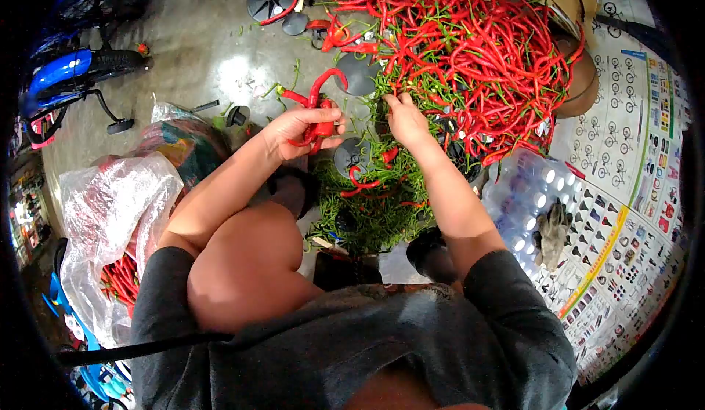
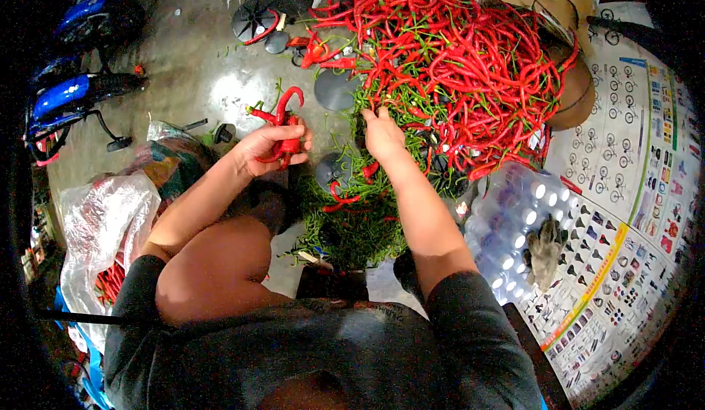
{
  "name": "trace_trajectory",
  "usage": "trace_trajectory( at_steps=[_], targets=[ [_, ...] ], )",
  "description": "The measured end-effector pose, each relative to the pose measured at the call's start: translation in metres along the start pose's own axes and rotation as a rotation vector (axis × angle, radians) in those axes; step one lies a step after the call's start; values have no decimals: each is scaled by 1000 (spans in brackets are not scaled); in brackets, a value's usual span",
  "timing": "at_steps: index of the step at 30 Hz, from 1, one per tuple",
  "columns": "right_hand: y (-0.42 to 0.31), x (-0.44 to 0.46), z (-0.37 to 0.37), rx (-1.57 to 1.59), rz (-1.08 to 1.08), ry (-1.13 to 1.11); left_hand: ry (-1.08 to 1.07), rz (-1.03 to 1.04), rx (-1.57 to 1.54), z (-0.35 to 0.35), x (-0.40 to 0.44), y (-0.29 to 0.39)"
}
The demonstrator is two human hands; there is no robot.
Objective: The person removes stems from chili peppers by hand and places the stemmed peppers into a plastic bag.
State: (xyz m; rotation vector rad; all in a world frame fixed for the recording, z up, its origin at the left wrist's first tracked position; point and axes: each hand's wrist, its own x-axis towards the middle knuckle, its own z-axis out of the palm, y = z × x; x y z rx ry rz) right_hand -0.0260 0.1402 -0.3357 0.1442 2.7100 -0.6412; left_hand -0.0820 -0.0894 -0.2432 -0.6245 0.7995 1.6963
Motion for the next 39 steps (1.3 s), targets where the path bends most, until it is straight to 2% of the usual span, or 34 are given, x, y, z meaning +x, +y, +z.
trace_trajectory(
  at_steps=[3,5,6,7,9,12,13,15,17,19,21,25,27,28,30,32,35,39],
  targets=[
    [-3,5,0,-9,-71,76,83,57,59,-5,7,-4],
    [-16,-5,-13,361,-70,338,86,63,148,-9,14,-9],
    [-29,-10,-21,499,-120,376,86,62,146,-4,14,-10],
    [-45,-17,-29,694,-139,378,108,103,228,3,14,-11],
    [-68,-27,-36,820,-146,210,121,147,316,20,11,-10],
    [-84,-33,-40,1049,-82,201,101,252,454,27,10,-12],
    [-83,-32,-40,1049,-81,204,99,252,456,27,10,-13],
    [-80,-32,-38,1271,-63,144,127,269,376,36,2,-13],
    [-75,-36,-36,1264,-61,118,159,256,346,29,3,-14],
    [-71,-45,-34,845,-75,190,186,245,316,25,6,-14],
    [-76,-53,-36,1065,75,-102,237,333,330,28,4,-13],
    [-80,-58,-37,943,93,-42,238,299,284,26,4,-15],
    [-81,-56,-44,769,-190,187,215,245,192,26,3,-11],
    [-82,-55,-49,769,-190,187,194,190,99,25,2,-9],
    [-84,-51,-60,689,-495,233,141,122,61,22,1,-6],
    [-79,-46,-62,680,-564,213,32,0,25,16,0,-1],
    [-75,-41,-68,658,-686,163,87,-72,10,15,3,-3],
    [-86,-37,-82,519,-877,71,96,-51,-63,2,13,-1]
  ],
)
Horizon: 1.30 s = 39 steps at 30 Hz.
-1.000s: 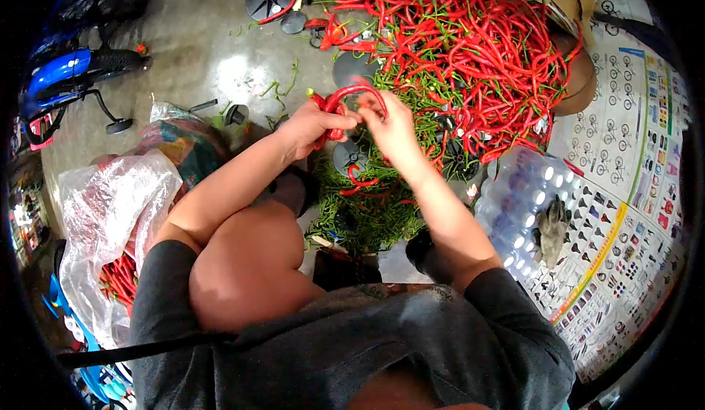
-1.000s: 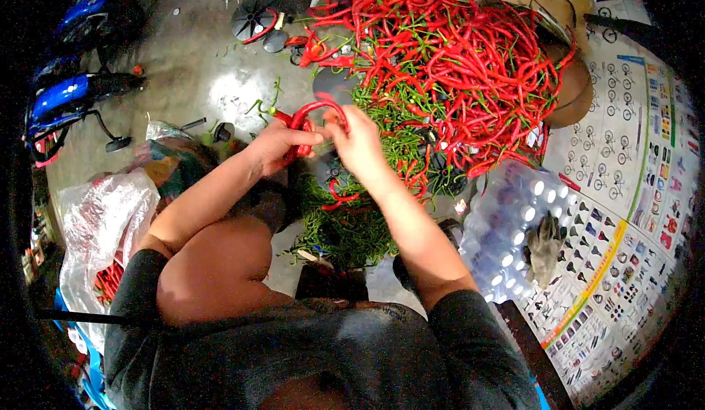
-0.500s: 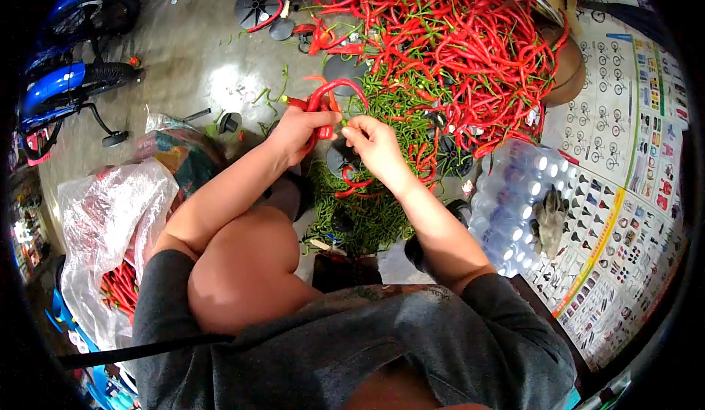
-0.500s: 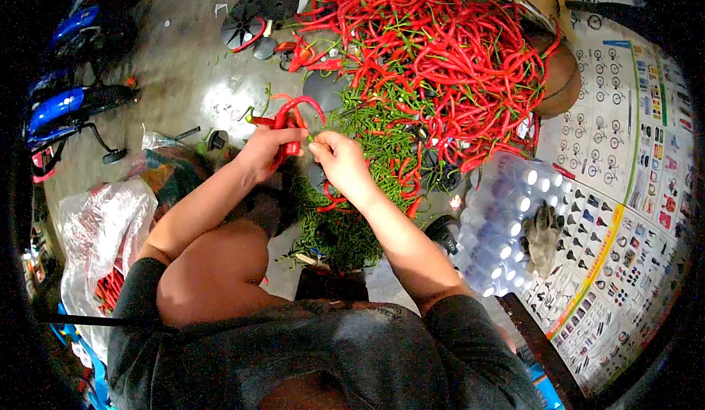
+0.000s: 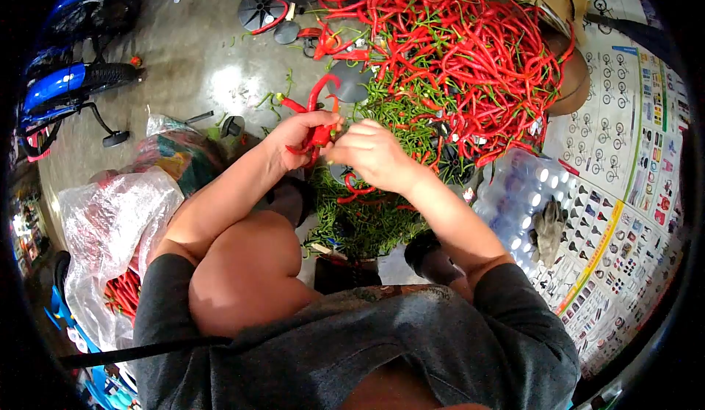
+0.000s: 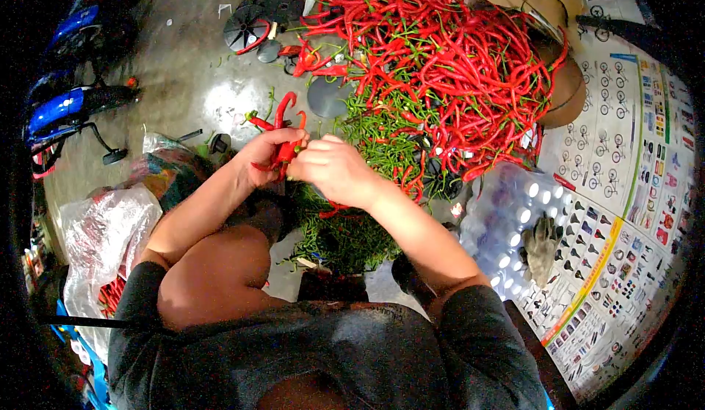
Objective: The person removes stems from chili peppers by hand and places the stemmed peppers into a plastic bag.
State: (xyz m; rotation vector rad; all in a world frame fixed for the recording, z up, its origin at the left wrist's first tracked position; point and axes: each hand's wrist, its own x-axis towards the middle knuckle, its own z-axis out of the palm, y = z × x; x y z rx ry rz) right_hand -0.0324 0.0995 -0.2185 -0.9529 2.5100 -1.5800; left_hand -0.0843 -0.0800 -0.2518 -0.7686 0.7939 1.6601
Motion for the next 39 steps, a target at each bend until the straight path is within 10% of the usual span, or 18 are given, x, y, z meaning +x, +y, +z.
trace_trajectory(
  at_steps=[9,12,14,20,26,39],
  targets=[
    [113,-28,21,-610,478,55,95,213,45,2,-6,8],
    [125,-35,26,-909,433,-267,136,220,74,-1,-3,6],
    [120,-37,20,-817,468,-464,162,217,68,-7,0,3],
    [48,-22,-1,-468,153,133,200,59,85,-3,-1,-5],
    [-16,-14,25,-274,34,252,-7,18,51,6,-2,-11],
    [-26,-31,35,143,735,458,216,458,142,12,-4,-14]
  ],
)
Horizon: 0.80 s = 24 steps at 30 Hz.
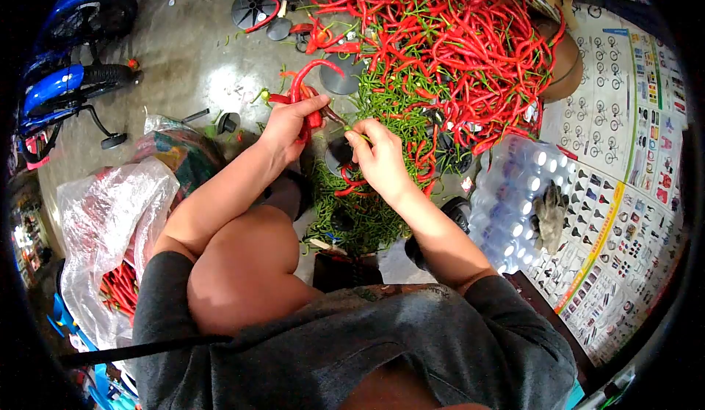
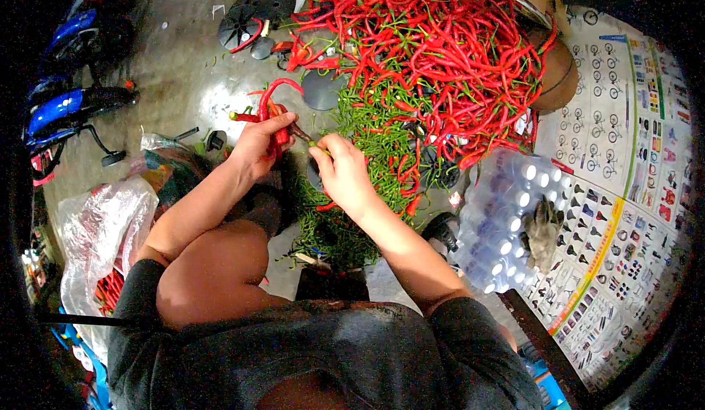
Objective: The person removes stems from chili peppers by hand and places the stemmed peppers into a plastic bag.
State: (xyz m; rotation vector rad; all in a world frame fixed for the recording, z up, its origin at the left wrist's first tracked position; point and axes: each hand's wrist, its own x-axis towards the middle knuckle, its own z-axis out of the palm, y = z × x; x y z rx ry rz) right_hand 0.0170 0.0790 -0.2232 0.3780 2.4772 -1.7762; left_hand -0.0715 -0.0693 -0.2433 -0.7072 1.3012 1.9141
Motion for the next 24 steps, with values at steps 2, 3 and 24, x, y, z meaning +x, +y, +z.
trace_trajectory(
  at_steps=[2,3,24],
  targets=[
    [-9,1,-3,192,285,-197,-48,10,45,0,-1,4],
    [-8,1,-1,190,287,-198,-47,8,44,2,-3,6],
    [78,17,-64,-899,62,59,-148,-330,-41,-18,4,-10]
  ],
)
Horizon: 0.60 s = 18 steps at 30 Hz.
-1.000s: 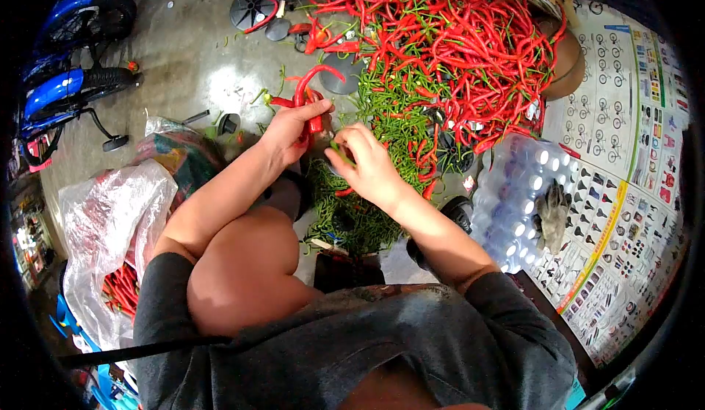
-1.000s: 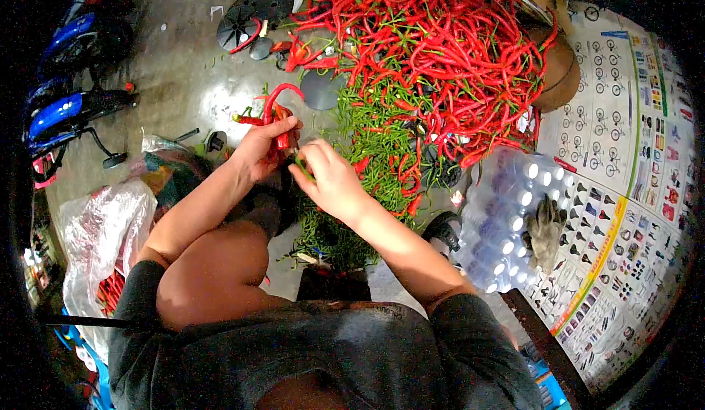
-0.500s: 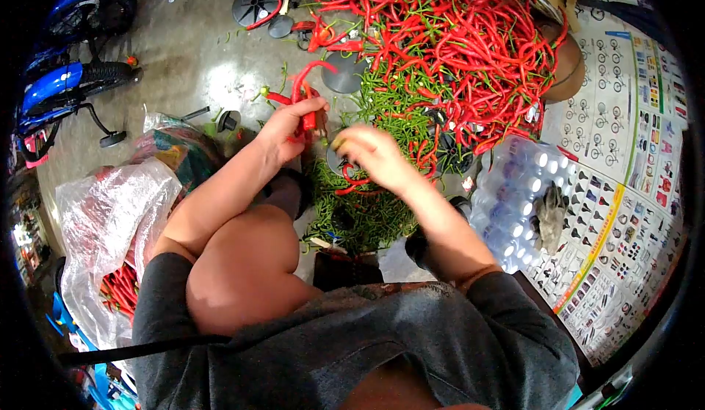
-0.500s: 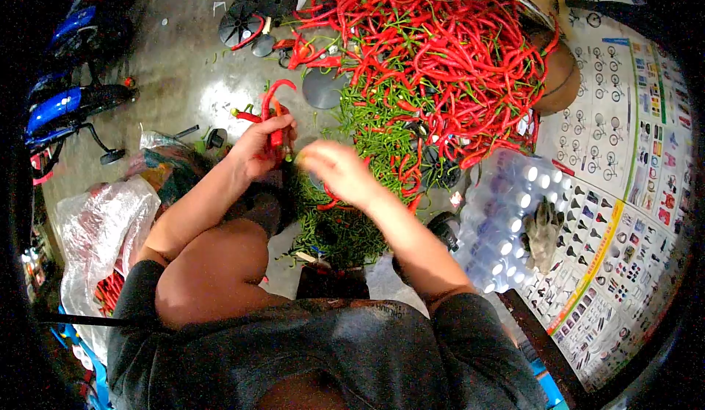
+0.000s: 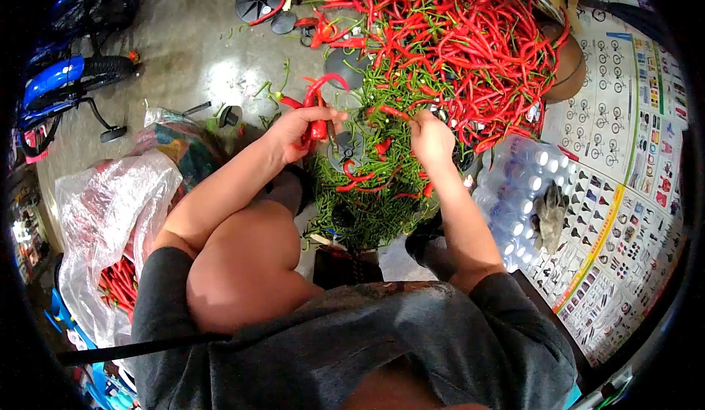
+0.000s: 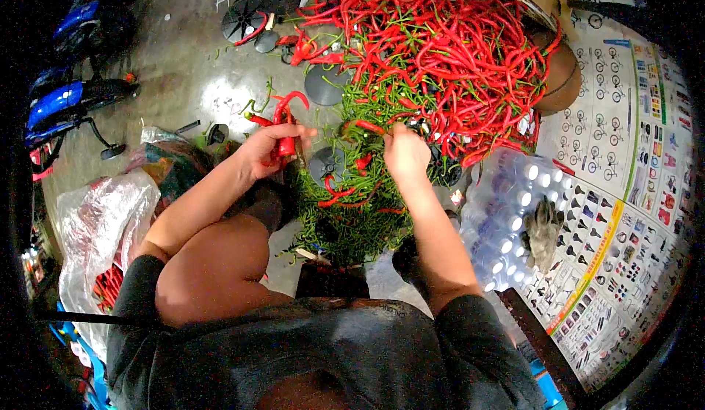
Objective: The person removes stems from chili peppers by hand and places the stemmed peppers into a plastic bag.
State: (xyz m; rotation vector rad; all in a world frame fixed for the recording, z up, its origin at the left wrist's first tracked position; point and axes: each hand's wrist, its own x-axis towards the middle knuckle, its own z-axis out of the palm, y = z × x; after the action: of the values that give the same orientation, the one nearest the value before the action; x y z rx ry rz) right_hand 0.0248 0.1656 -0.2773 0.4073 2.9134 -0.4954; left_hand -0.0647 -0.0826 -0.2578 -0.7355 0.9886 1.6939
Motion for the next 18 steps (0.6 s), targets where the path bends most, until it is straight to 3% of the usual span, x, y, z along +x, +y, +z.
trace_trajectory(
  at_steps=[3,7,10,16,18],
  targets=[
    [-25,-15,-23,192,86,65,-87,-40,66,7,1,-6],
    [-47,-29,-25,406,30,128,-128,-29,98,27,-7,-4],
    [-66,-36,-28,496,-112,103,-157,44,-6,32,-6,-6],
    [-80,-35,-34,630,-390,74,-100,-7,18,35,-12,-3],
    [-68,-26,-38,757,-481,-204,-102,-16,49,32,-11,-1]
  ],
)
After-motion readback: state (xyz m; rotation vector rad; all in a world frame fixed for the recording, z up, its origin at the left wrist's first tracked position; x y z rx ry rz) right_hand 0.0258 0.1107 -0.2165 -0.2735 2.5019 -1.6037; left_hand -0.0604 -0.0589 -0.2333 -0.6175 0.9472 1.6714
